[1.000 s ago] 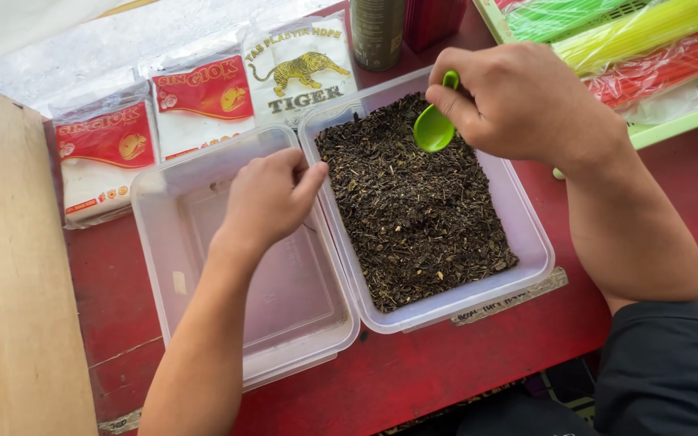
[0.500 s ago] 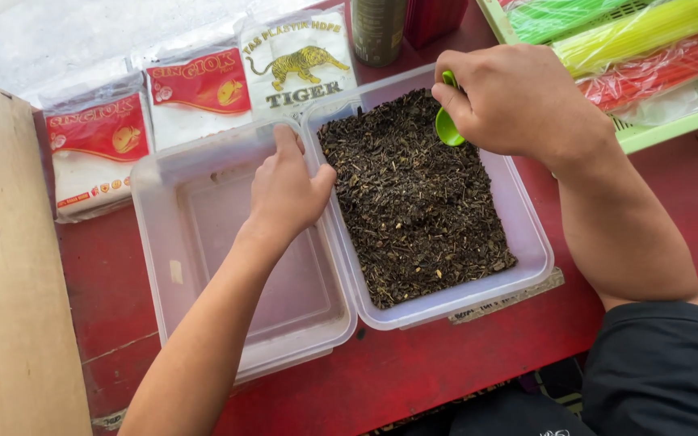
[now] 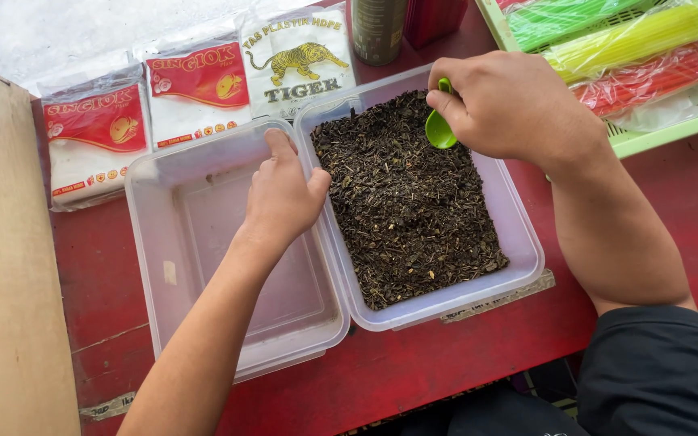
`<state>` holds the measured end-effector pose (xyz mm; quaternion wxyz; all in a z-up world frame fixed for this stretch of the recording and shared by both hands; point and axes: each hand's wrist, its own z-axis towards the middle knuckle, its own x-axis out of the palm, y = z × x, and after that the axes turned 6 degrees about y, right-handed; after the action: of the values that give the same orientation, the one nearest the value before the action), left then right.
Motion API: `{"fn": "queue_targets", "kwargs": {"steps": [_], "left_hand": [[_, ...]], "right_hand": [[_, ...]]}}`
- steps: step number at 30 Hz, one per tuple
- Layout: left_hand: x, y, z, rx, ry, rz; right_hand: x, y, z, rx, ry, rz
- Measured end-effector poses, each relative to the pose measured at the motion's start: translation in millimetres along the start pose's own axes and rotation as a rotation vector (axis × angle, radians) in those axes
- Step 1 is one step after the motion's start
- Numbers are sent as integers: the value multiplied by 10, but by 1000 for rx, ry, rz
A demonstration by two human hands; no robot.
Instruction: Sort through dried tea leaves to remove stems using a small scoop and fingers
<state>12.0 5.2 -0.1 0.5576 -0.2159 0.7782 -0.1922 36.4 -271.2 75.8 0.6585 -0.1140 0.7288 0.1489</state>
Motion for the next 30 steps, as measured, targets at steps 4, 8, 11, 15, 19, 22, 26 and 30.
{"fn": "queue_targets", "kwargs": {"steps": [4, 8, 11, 15, 19, 22, 26, 30], "left_hand": [[-20, -12, -33, 9, 13, -40], [19, 11, -42, 84, -56, 220], [49, 41, -5, 194, -169, 394], [139, 101, 98, 271, -164, 266], [118, 100, 76, 211, -130, 112], [140, 127, 96, 242, -151, 95], [165, 133, 122, 250, -172, 111], [158, 135, 112, 254, -183, 101]], "right_hand": [[33, 4, 2, 10, -46, -37], [130, 5, 35, 4, -82, -137], [194, 60, 104, 15, -41, -169], [104, 239, 125, 3, 213, -79], [33, 218, 69, -76, 169, 85], [123, 84, 29, -65, -46, -63], [302, -18, 59, -51, -251, -349], [387, 104, 156, -49, -28, -304]]}}
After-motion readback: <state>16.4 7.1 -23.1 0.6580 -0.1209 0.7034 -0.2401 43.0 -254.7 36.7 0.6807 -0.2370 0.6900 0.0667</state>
